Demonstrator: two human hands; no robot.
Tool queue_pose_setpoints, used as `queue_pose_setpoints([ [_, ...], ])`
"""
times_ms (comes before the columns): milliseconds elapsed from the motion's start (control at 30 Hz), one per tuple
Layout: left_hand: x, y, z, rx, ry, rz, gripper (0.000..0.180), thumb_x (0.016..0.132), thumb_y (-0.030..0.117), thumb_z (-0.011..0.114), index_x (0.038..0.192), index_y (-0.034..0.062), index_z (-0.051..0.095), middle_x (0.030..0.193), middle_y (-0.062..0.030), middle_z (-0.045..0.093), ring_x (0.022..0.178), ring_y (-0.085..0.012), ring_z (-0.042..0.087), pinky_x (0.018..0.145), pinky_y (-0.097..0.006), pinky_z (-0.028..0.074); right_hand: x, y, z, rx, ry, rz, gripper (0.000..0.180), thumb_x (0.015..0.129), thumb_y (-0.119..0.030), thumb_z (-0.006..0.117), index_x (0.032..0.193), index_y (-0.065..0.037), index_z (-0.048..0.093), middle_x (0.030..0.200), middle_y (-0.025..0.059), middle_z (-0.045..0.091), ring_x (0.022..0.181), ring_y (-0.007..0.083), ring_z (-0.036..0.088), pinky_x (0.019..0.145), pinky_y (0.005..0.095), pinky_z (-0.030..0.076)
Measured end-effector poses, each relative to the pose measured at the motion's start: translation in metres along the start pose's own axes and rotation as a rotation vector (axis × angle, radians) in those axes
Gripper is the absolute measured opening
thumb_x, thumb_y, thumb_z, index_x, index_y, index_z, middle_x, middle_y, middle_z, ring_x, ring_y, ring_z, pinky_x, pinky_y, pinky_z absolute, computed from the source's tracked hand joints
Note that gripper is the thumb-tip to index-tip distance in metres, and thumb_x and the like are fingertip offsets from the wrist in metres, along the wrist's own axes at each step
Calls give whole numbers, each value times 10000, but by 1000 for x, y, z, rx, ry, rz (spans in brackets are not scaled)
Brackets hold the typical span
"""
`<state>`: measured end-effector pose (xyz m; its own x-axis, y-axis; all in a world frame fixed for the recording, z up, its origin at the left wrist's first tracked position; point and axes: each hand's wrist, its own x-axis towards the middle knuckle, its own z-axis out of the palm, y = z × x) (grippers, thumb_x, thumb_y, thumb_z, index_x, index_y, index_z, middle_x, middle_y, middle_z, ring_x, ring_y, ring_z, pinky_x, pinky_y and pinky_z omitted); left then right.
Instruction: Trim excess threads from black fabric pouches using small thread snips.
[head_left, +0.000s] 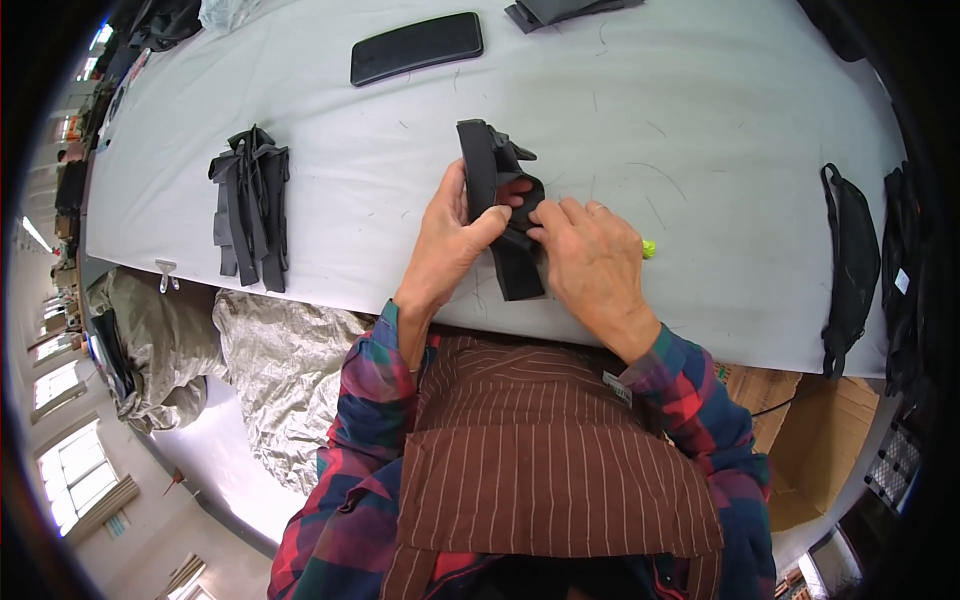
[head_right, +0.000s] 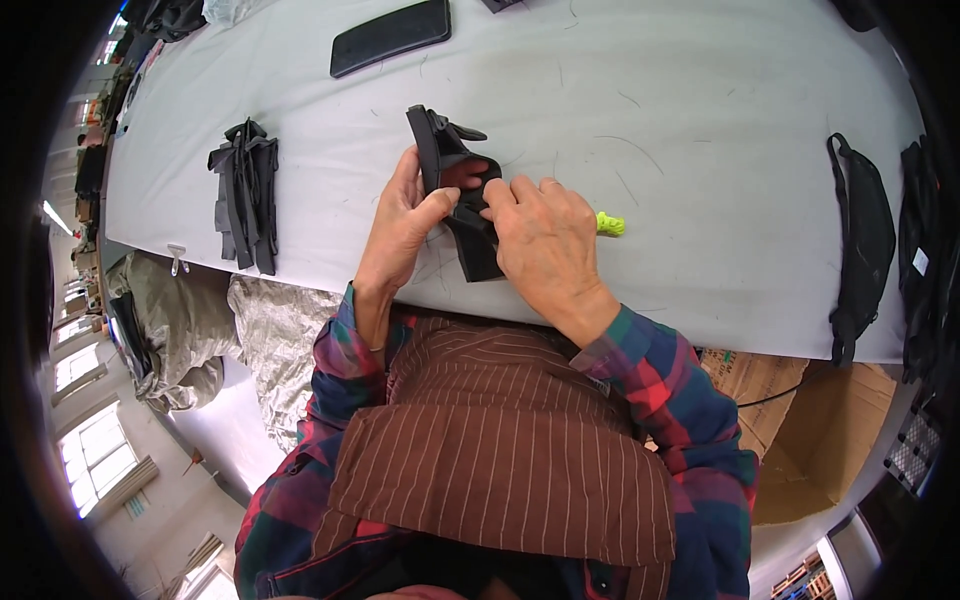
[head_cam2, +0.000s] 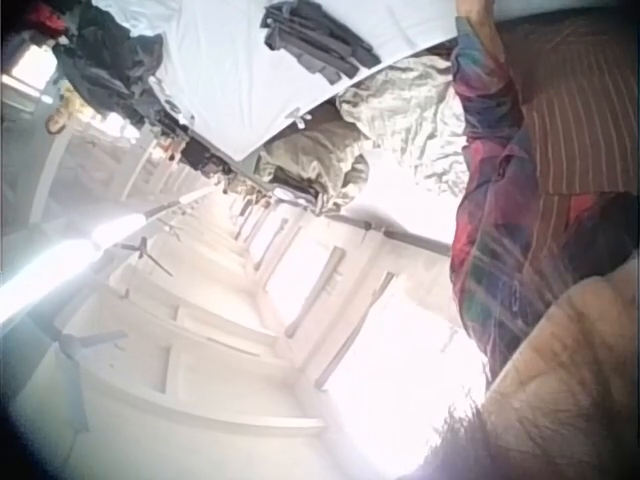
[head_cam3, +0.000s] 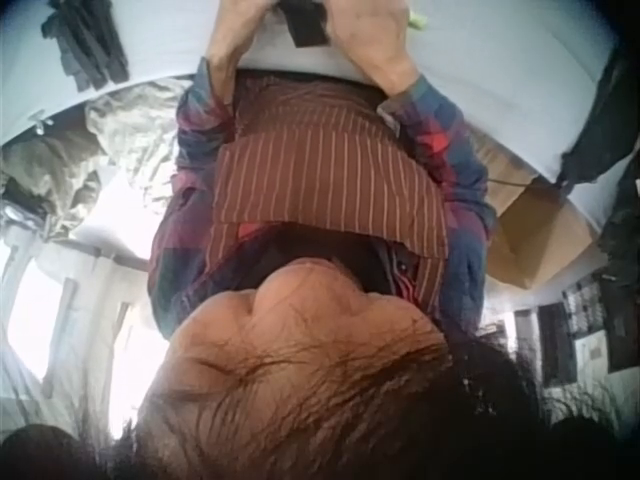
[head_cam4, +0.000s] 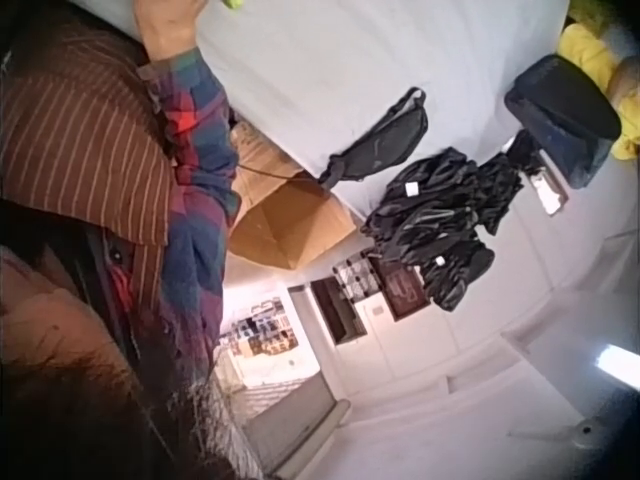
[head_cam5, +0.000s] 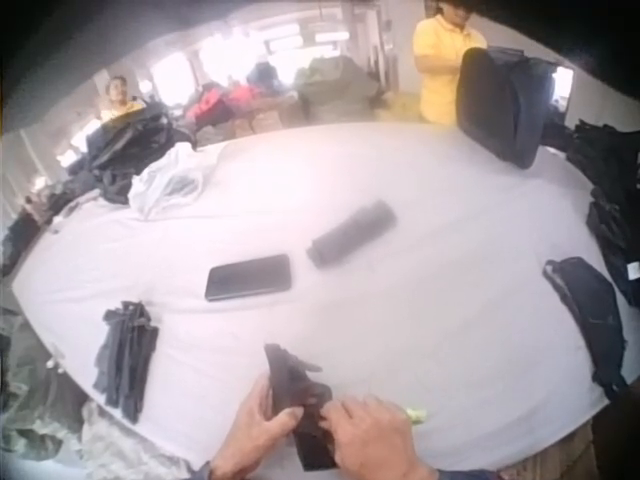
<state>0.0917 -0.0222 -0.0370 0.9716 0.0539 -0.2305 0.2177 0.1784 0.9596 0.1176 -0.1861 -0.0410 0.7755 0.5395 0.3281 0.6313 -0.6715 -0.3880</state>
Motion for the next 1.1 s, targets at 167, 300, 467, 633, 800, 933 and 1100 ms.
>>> queue_pose_setpoints([
  [167,3,1,0,-16,-17,6,473,828,10,520,1277,-35,377,1172,-145,558,1087,-188,544,967,-334,441,4,-1,4,-28,14,-1,103,784,-164,648,812,-79,597,683,53,554,637,232,550,546,363,433],
  [300,1,5,-2,-17,-3,20,479,829,7,523,1283,-29,377,1159,-141,570,1079,-182,549,961,-332,443,10,-5,6,-55,0,-31,87,780,-152,647,792,-83,595,680,53,558,633,228,548,543,363,430],
  [467,-6,24,-33,-198,18,-63,491,814,28,529,1289,-10,411,1084,-139,603,968,-190,600,783,-280,476,19,2,-18,567,7,177,123,792,-155,656,884,-74,647,788,55,640,708,229,598,628,348,472],
  [633,-29,25,-80,-497,28,119,471,809,49,532,1266,-21,443,1060,-148,608,959,-221,627,737,-312,510,29,70,-43,293,219,225,390,791,-146,684,1167,-124,583,988,79,610,879,228,565,791,338,465],
  [800,-51,25,-98,-728,90,141,395,835,70,540,1213,-25,478,1077,-135,609,940,-242,647,831,-374,562,28,163,-40,-63,303,302,435,833,-216,654,1245,-150,533,1054,83,581,968,256,557,834,364,450],
  [933,-58,27,-102,-764,58,191,390,859,79,546,1224,-33,469,1104,-143,607,960,-245,649,833,-371,565,28,195,-29,-253,236,412,476,841,-231,636,1290,-162,493,1071,88,539,999,273,543,833,379,451],
  [1100,-67,34,-103,-750,39,212,436,841,48,530,1258,-49,447,1133,-168,595,1005,-264,633,877,-399,543,48,163,10,-343,283,295,482,846,-226,611,1304,-162,474,1009,100,497,909,286,552,755,408,461],
])
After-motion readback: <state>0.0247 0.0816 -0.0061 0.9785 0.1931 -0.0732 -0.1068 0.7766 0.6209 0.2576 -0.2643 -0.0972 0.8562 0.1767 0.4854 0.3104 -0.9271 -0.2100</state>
